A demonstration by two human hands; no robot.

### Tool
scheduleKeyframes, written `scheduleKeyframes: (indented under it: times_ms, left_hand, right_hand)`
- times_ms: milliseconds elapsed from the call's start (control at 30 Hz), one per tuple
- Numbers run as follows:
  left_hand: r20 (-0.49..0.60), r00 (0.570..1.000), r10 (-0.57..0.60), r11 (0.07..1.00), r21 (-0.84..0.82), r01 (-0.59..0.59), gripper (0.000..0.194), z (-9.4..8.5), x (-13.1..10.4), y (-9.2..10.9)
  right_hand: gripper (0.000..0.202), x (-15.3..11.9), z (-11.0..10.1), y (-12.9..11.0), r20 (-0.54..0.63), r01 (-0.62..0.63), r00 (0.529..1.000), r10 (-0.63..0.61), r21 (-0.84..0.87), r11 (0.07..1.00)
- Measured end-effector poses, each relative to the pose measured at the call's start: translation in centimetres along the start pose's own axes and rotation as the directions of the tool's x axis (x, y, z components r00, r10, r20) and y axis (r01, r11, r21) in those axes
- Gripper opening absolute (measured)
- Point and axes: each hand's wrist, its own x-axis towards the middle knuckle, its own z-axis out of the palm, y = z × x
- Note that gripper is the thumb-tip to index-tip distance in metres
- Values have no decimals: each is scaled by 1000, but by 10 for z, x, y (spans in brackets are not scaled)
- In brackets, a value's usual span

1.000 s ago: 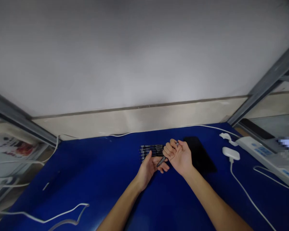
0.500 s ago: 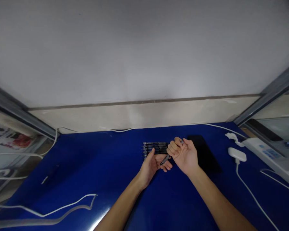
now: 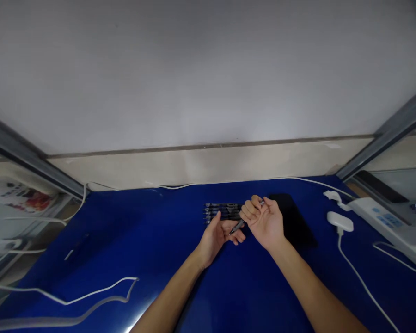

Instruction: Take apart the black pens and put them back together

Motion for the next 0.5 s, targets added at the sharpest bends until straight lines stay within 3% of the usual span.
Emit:
scheduleKeyframes:
  times_ms: [500]
  left_hand:
    - [-18, 1000, -7, 1000, 23, 7, 79, -1, 1, -1]
  right_hand:
    - [28, -1, 1, 3, 36, -34, 999, 35, -34, 999]
